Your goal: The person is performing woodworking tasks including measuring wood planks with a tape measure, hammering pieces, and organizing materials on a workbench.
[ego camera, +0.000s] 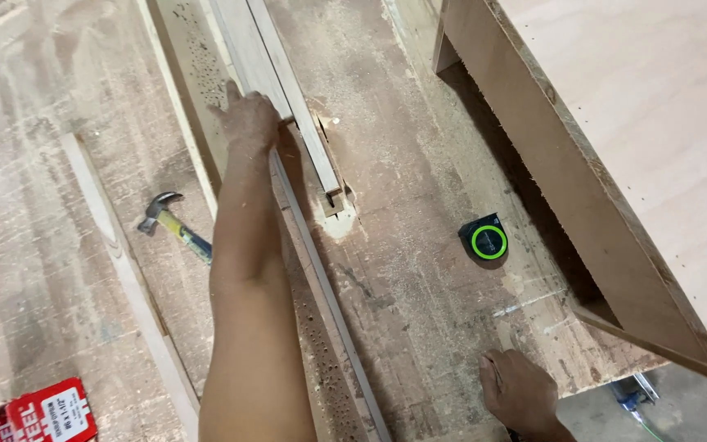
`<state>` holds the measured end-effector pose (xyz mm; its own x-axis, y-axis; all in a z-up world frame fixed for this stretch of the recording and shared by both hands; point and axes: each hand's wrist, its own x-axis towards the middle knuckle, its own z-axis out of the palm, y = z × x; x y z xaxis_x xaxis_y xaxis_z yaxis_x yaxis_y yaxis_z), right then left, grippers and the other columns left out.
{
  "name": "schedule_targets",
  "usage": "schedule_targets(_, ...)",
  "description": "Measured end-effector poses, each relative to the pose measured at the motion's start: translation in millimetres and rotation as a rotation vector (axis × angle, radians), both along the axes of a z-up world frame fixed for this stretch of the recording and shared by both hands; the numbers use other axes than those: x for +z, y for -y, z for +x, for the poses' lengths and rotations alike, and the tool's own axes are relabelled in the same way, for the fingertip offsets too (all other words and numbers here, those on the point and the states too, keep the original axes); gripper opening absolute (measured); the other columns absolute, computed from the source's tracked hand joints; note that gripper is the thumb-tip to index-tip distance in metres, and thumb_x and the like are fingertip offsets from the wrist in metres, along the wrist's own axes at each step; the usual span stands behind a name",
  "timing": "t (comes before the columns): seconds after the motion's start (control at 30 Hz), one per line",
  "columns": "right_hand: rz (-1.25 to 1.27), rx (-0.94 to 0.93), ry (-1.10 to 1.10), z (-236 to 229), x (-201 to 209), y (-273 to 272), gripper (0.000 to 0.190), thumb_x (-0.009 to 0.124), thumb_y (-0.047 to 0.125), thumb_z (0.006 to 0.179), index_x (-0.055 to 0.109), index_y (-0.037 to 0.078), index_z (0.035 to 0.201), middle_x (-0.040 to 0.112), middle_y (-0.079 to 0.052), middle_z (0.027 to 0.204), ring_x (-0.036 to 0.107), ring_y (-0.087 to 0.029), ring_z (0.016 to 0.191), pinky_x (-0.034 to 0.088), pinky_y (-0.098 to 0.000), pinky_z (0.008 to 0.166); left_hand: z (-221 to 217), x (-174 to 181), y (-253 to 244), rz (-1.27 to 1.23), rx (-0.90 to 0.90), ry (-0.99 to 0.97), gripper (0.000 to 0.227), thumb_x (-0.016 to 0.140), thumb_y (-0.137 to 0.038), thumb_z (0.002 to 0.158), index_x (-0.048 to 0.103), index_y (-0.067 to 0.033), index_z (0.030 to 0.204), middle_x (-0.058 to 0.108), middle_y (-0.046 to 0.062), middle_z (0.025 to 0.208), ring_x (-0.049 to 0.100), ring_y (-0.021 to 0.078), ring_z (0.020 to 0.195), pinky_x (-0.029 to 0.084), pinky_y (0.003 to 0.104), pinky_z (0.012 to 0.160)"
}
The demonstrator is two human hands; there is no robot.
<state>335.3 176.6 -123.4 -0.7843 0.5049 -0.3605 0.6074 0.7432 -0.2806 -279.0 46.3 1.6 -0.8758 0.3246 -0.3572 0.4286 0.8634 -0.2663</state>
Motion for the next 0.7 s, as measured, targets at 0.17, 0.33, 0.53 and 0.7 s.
schedule_targets(0.17,0.138,0.041,-0.272,-7,16,5,0.023,0.054,0.038,0.094,0.072,0.027,0.084,0.062,0.002,0.068,0.058,-0.021,0.052,0.043,-0.0380,0.043,-27,-1,-4,0.010,-0.026,-0.049,0.031,0.061,-0.004,0.096,0.068,-0.0070,0.125,0.065,0.012,0.136,0.020,0.0432,0.155,0.019,0.079,0.115)
schedule_targets(0.33,0.152,0.034,-0.205,-8,15,5,0.021,0.056,0.040,0.090,0.067,0.024,0.080,0.060,-0.002,0.068,0.060,-0.027,0.055,0.048,-0.0449,0.044,-43,10,-12,0.037,0.024,-0.023,0.017,0.056,-0.002,0.093,0.063,-0.0078,0.108,0.058,0.020,0.145,0.020,0.0433,0.155,0.017,0.072,0.118)
schedule_targets(0.53,0.006,-0.028,0.176,-5,12,7,0.029,0.048,0.053,0.087,0.058,0.028,0.078,0.060,-0.001,0.075,0.065,-0.031,0.072,0.051,-0.0509,0.062,-74,1,-18,0.269,0.233,-0.010,0.011,0.068,-0.017,0.093,0.070,-0.0110,0.084,0.064,0.019,0.127,0.041,0.0392,0.139,0.016,0.065,0.121)
schedule_targets(0.7,0.073,-0.036,-0.408,-43,76,11,0.017,0.059,0.024,0.091,0.062,0.020,0.076,0.051,-0.003,0.062,0.050,-0.023,0.055,0.043,-0.0394,0.049,-74,11,-37,0.251,0.341,0.026,0.032,0.068,-0.026,0.097,0.063,-0.0058,0.121,0.059,0.021,0.133,0.042,0.0399,0.134,0.029,0.064,0.116)
